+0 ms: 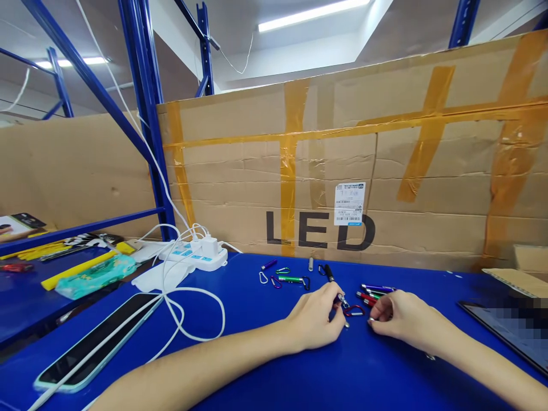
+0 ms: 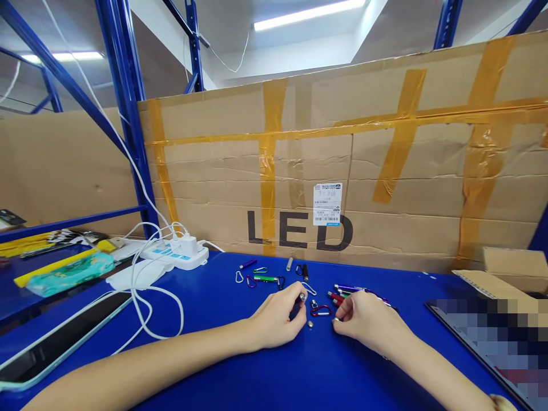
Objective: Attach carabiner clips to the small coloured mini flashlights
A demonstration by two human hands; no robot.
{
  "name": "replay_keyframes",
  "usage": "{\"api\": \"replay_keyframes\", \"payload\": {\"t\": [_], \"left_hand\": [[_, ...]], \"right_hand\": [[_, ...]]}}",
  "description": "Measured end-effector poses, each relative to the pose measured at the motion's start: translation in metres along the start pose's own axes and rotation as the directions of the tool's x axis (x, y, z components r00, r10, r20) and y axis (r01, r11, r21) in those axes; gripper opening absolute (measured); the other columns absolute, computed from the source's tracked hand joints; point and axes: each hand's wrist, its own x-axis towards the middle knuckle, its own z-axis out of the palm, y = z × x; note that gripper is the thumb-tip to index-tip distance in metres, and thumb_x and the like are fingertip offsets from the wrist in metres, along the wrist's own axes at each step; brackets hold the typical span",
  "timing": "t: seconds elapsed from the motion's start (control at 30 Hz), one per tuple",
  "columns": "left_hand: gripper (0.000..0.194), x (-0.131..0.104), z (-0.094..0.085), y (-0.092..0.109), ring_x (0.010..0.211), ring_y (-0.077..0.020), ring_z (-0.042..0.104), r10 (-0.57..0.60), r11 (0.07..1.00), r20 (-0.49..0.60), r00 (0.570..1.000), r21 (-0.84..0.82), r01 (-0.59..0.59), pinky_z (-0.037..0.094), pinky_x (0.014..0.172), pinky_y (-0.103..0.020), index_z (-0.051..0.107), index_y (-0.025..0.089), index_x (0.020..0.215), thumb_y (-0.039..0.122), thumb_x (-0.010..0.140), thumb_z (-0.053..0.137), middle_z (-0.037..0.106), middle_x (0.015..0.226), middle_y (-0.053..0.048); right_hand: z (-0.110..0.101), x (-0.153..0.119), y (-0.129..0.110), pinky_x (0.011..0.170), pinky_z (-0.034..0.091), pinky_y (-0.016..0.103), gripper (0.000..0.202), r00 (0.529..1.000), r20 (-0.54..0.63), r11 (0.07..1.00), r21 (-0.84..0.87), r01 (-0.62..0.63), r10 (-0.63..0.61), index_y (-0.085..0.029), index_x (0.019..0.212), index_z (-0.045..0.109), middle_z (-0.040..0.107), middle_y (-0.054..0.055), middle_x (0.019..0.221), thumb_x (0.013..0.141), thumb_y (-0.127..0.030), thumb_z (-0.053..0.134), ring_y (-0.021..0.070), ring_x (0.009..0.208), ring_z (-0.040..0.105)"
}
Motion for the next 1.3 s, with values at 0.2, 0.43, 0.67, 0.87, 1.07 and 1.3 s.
{"api": "replay_keyframes", "payload": {"t": [0.2,0.43,0.67,0.87,1.07,1.3], "left_hand": [[0.012,0.0,0.0,-0.001,0.063,-0.0112,0.049,-0.007,1.0,0.017,1.0,-0.006,0.007,0.036,0.056,-0.021,0.039,0.022,0.088,0.015,0.079,0.04,0.052,0.081,0.002],[0.012,0.0,-0.001,0.001,0.063,-0.0112,0.049,-0.014,1.0,0.022,1.0,-0.01,0.015,0.036,0.056,-0.021,0.04,0.021,0.089,0.014,0.079,0.04,0.052,0.08,0.002],[0.011,0.0,0.001,-0.001,0.058,-0.0103,0.047,-0.022,1.0,0.02,1.0,-0.017,0.022,0.034,0.054,-0.021,0.04,0.021,0.087,0.014,0.079,0.04,0.052,0.079,0.002],[0.008,-0.001,0.003,-0.002,0.056,-0.0105,0.047,-0.007,1.0,-0.001,1.0,-0.017,0.007,0.033,0.052,-0.02,0.04,0.021,0.082,0.013,0.079,0.039,0.052,0.074,0.002],[0.009,0.001,0.006,-0.005,0.051,-0.01,0.049,-0.018,0.998,0.023,1.0,-0.057,0.019,0.031,0.049,-0.018,0.038,0.021,0.077,0.013,0.077,0.041,0.051,0.062,0.005],[0.009,0.0,0.005,-0.003,0.048,-0.0105,0.049,0.005,0.992,0.035,0.999,-0.123,-0.001,0.03,0.047,-0.018,0.038,0.02,0.075,0.014,0.074,0.045,0.05,0.058,0.005]], "right_hand": [[-0.002,-0.004,-0.008,0.049,0.04,0.021,0.011,0.998,-0.057,0.999,-0.027,-0.027,0.025,-0.023,0.059,0.065,0.068,-0.002,0.061,0.058,-0.027,0.055,0.0147,0.057,0.062],[-0.006,-0.006,-0.013,0.054,0.04,0.021,0.013,0.999,-0.041,0.996,-0.082,-0.031,0.028,-0.025,0.063,0.067,0.068,-0.004,0.065,0.062,-0.025,0.054,0.0139,0.063,0.063],[-0.009,-0.013,-0.019,0.054,0.041,0.02,0.012,0.997,-0.076,0.99,-0.137,0.02,-0.03,-0.026,0.064,0.068,0.07,-0.003,0.069,0.067,-0.023,0.057,0.0148,0.067,0.064],[-0.013,-0.016,-0.023,0.049,0.04,0.021,0.015,0.947,-0.235,0.966,-0.188,0.176,-0.218,-0.025,0.069,0.068,0.069,-0.001,0.073,0.074,-0.024,0.054,0.0152,0.063,0.063],[-0.006,-0.02,-0.03,0.05,0.044,0.018,0.02,0.735,-0.445,0.831,-0.037,0.555,-0.511,-0.022,0.088,0.066,0.066,0.002,0.082,0.085,-0.029,0.047,0.0083,0.056,0.057],[0.005,-0.031,-0.038,0.05,0.045,0.017,0.018,0.627,-0.455,0.728,-0.073,0.681,-0.632,-0.02,0.09,0.066,0.065,0.002,0.081,0.085,-0.023,0.048,0.008,0.057,0.057]]}}
